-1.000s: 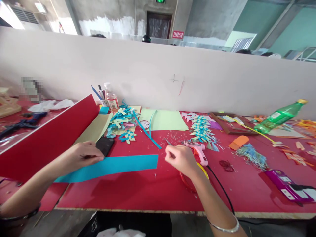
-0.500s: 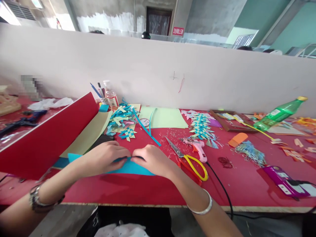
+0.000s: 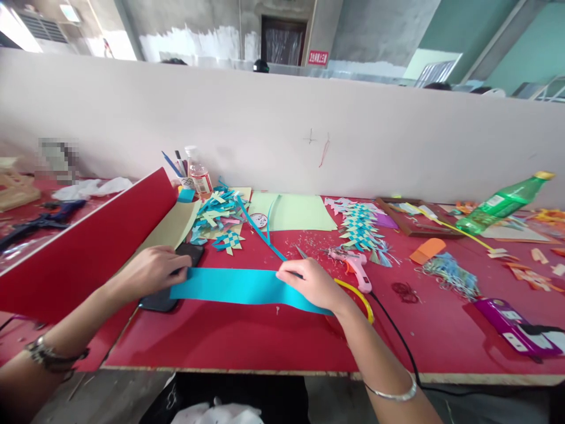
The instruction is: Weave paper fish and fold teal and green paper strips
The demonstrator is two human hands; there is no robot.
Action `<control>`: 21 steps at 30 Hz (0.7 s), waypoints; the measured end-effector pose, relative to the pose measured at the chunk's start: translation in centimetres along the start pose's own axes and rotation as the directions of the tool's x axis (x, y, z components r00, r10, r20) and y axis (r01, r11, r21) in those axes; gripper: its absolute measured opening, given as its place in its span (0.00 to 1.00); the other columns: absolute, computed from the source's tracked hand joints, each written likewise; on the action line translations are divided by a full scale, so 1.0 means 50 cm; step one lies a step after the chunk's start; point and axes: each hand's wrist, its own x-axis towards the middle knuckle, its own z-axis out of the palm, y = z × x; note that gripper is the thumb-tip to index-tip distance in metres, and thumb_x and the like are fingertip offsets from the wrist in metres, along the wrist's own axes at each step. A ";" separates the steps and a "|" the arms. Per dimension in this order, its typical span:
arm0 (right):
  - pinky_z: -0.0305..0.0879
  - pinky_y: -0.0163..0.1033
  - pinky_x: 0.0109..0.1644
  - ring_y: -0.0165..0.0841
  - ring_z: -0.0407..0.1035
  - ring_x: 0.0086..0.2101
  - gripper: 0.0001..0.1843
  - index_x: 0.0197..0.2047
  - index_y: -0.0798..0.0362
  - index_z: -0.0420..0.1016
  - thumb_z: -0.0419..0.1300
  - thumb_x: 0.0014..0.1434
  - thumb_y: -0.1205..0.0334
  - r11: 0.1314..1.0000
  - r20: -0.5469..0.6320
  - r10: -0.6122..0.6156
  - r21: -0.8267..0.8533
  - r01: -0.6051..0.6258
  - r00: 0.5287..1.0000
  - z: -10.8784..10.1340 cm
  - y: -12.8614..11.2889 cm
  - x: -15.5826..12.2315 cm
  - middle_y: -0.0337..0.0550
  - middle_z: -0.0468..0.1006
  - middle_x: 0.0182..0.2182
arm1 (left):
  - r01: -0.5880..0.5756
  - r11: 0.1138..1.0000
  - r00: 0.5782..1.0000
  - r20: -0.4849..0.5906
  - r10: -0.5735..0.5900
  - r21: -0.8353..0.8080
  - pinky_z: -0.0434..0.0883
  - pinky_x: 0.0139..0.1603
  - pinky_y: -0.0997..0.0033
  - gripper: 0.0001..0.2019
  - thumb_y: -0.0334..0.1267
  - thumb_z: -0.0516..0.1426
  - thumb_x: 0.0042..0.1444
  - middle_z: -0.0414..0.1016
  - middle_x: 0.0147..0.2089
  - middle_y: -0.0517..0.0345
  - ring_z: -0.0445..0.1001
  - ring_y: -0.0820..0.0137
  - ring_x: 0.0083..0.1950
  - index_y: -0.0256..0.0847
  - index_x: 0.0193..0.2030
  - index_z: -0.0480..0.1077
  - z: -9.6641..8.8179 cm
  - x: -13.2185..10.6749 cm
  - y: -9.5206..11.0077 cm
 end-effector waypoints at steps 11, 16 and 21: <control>0.55 0.33 0.36 0.27 0.63 0.27 0.12 0.30 0.51 0.70 0.48 0.60 0.60 0.927 0.052 -0.268 -0.257 0.272 0.962 0.023 -0.060 0.000 0.36 0.74 0.25 | -0.026 0.896 0.998 -0.062 -0.002 -0.443 0.61 0.48 0.67 0.20 0.48 0.49 0.54 0.69 0.47 0.51 0.66 0.66 0.47 0.41 0.51 0.60 -0.051 0.055 0.100; 0.54 0.36 0.42 0.26 0.61 0.25 0.13 0.27 0.53 0.68 0.47 0.59 0.64 0.839 0.014 -0.377 -0.417 0.349 0.926 0.035 -0.073 0.015 0.37 0.72 0.23 | -0.062 0.806 0.998 -0.015 0.066 -0.589 0.60 0.44 0.69 0.12 0.39 0.45 0.59 0.71 0.30 0.60 0.68 0.73 0.34 0.40 0.32 0.67 -0.064 0.083 0.151; 0.54 0.35 0.42 0.26 0.60 0.25 0.11 0.28 0.53 0.68 0.47 0.57 0.68 0.820 -0.047 -0.335 -0.506 0.266 0.941 0.035 -0.067 0.018 0.37 0.72 0.22 | 0.067 0.607 0.998 0.048 -0.049 -0.792 0.62 0.36 0.78 0.14 0.39 0.41 0.60 0.72 0.36 0.58 0.69 0.75 0.36 0.40 0.43 0.64 -0.065 0.070 0.150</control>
